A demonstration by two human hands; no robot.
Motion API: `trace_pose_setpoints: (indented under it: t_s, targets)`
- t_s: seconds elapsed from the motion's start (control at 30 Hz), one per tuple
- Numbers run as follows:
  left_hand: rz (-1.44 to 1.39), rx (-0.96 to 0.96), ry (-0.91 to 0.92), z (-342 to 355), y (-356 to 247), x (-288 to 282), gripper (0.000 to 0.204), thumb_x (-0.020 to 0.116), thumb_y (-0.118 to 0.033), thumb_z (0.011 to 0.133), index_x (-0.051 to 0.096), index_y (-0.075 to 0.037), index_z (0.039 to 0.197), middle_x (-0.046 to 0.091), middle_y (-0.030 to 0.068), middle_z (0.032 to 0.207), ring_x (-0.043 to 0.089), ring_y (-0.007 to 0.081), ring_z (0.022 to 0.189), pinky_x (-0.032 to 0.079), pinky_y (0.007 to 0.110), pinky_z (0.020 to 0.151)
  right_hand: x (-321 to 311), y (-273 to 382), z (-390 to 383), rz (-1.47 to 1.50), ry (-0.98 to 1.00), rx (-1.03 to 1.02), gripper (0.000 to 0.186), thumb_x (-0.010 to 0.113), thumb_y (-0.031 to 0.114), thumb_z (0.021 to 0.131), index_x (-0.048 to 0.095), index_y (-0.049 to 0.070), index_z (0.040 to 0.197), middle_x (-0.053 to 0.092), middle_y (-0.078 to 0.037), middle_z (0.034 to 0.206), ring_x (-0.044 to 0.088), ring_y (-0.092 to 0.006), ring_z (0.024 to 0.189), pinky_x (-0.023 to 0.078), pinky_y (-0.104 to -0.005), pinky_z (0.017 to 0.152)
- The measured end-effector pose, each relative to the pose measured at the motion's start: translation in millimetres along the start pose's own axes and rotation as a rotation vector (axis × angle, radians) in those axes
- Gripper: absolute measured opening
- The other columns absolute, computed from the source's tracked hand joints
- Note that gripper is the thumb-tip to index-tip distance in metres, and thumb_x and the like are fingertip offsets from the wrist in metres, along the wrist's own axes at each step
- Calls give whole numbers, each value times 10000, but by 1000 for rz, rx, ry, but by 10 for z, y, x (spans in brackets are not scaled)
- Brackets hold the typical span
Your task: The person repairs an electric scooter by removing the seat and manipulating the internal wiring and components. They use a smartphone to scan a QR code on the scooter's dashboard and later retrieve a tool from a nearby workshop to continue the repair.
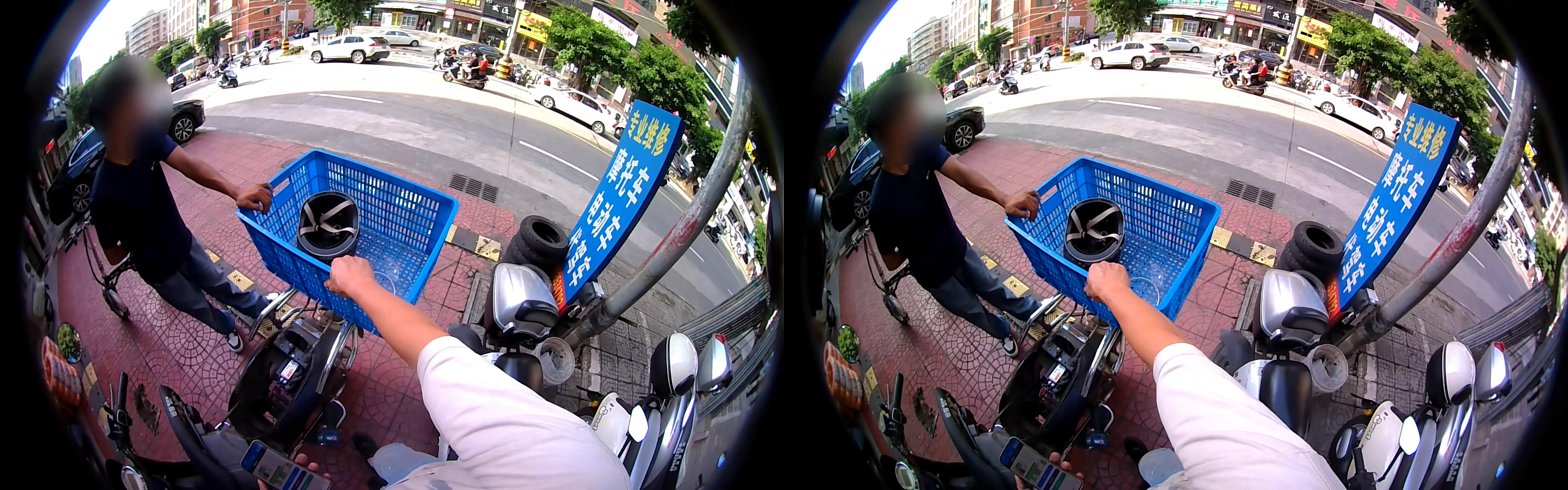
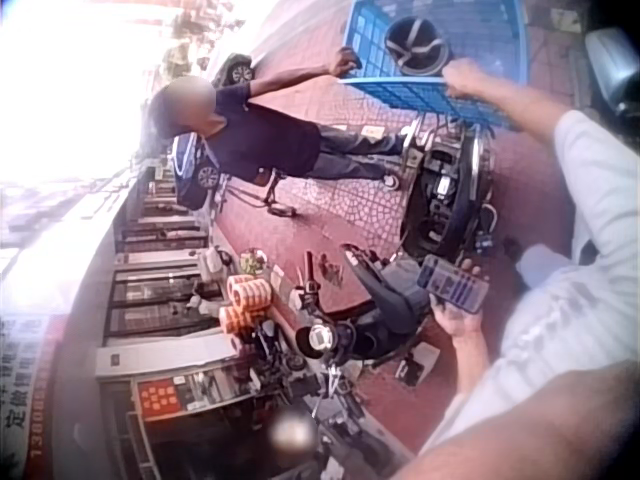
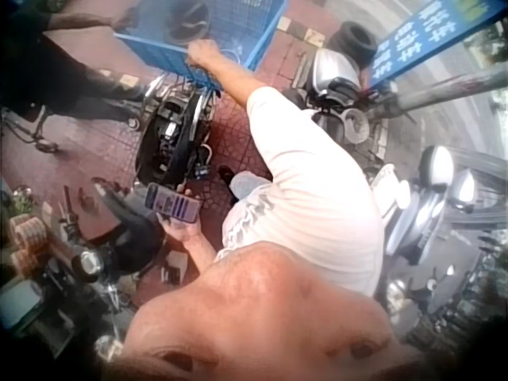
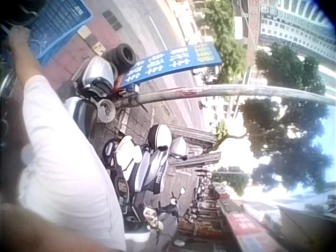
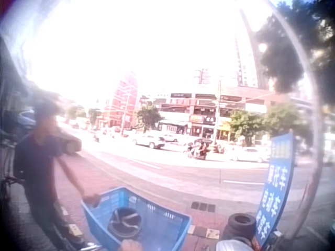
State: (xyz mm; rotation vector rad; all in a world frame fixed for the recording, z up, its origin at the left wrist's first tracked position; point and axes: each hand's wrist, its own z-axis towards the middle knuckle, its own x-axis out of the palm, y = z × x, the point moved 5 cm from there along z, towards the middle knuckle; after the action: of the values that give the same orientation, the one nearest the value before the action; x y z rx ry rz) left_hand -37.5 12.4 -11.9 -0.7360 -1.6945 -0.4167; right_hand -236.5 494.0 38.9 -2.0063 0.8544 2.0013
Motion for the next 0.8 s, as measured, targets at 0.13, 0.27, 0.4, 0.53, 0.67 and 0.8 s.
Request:
trace_pose_setpoints:
  t_s: [0.13,0.27,0.4,0.53,0.67,0.8]
  targets:
    - [2,2,11,-3,8,10,767,476,-618,1044,416,-137,1638,422,344,1610,541,576,1351,442,756,1070,6,-13,-1,-9,-11,-3,423,814,457,865,833,60,1011,792,-190,1125,761,-342,1089,596,-436,962]
    - [12,-1,8,-2,0,-30,762,460,-624,1049,403,-158,1649,406,343,1622,543,572,1353,439,753,1076,-23,15,-12,-2,21,-4,406,818,439,861,834,56,994,796,-187,1102,765,-340,1072,598,-434,944]
    - [15,-3,24,5,16,4,765,447,-631,1051,403,-157,1650,401,340,1627,544,569,1355,437,749,1081,-14,4,-13,-2,-28,-7,391,821,426,858,835,58,990,797,-186,1094,766,-339,1066,599,-433,937]
    - [21,-12,20,14,19,-22,771,449,-630,1050,403,-146,1648,401,339,1629,540,568,1361,426,747,1094,-3,-15,-5,3,-19,-3,386,820,425,861,835,60,988,797,-185,1094,766,-340,1065,597,-436,940]
    - [27,-15,16,6,19,-1,772,456,-626,1049,405,-138,1646,406,341,1624,541,564,1362,415,746,1104,16,-26,19,35,45,0,384,819,424,863,835,61,986,798,-183,1095,766,-339,1065,598,-440,939]
    - [47,-12,0,8,11,-19,776,463,-624,1044,411,-130,1641,411,347,1617,550,560,1350,437,740,1086,26,-23,32,23,38,6,389,818,426,864,836,61,995,797,-181,1101,764,-338,1071,598,-438,941]
